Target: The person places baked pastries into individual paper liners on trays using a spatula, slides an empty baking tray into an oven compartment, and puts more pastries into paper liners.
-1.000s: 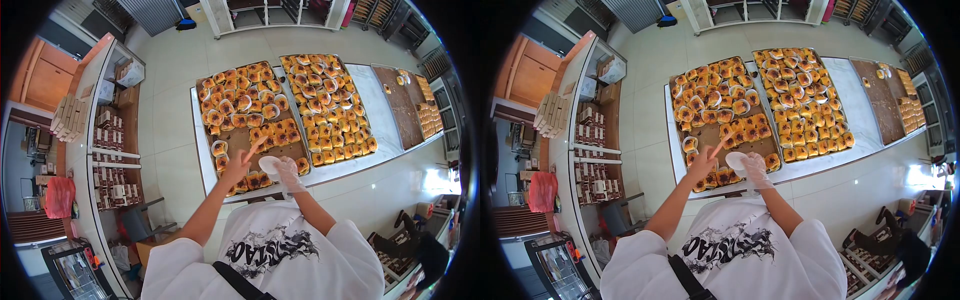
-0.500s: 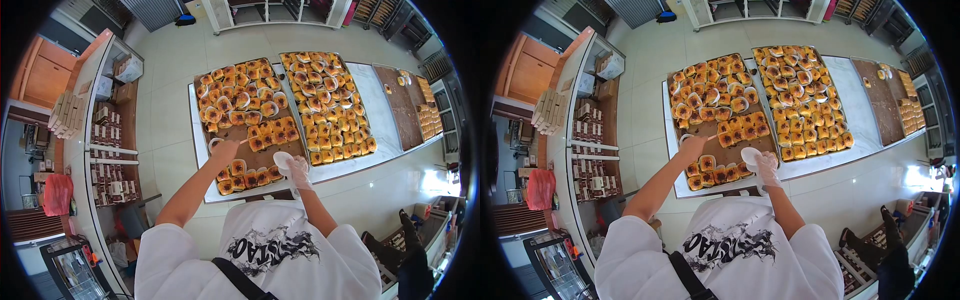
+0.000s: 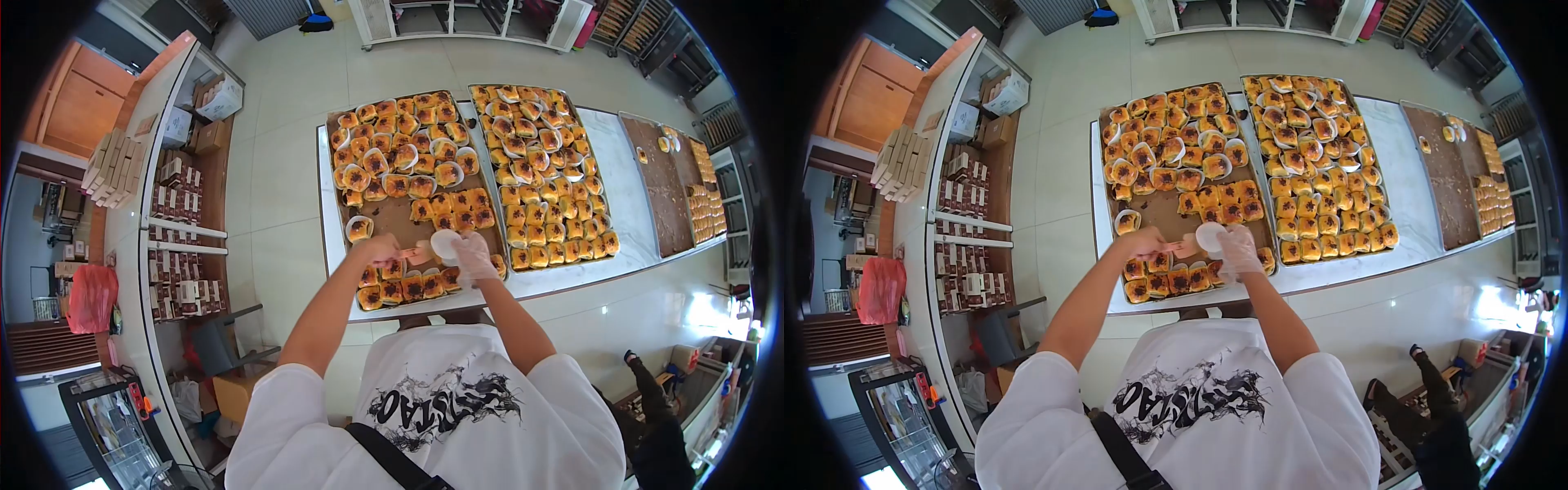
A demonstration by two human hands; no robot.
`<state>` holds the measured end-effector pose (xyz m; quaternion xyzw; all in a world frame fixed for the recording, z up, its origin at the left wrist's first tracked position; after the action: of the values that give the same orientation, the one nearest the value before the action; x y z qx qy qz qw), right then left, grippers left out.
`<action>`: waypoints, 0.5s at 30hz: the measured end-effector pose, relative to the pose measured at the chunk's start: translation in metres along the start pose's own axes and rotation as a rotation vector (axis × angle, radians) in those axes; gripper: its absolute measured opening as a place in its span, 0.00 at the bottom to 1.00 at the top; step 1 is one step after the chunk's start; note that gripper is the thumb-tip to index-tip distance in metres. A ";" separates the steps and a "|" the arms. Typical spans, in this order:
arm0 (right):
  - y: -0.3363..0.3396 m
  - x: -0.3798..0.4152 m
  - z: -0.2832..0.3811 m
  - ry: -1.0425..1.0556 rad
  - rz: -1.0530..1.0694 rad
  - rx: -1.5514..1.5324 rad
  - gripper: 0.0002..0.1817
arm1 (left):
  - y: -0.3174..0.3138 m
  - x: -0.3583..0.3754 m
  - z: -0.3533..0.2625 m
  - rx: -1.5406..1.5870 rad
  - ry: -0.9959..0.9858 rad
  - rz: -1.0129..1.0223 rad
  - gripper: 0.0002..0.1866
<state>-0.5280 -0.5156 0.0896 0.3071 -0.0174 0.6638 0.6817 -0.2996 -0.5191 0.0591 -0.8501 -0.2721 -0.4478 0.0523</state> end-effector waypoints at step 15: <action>0.009 -0.012 -0.013 -0.024 -0.010 0.299 0.18 | -0.013 0.031 0.013 -0.242 0.141 -0.187 0.10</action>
<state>-0.5430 -0.5209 0.0778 0.4133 0.0749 0.6517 0.6315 -0.2826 -0.4912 0.0735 -0.7876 -0.2896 -0.5389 -0.0734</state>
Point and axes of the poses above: each hand's wrist, its own x-axis away from the middle knuckle, its own y-axis out of the back of the hand, z = x × y, the point moved 9 cm from there along -x, towards the middle knuckle
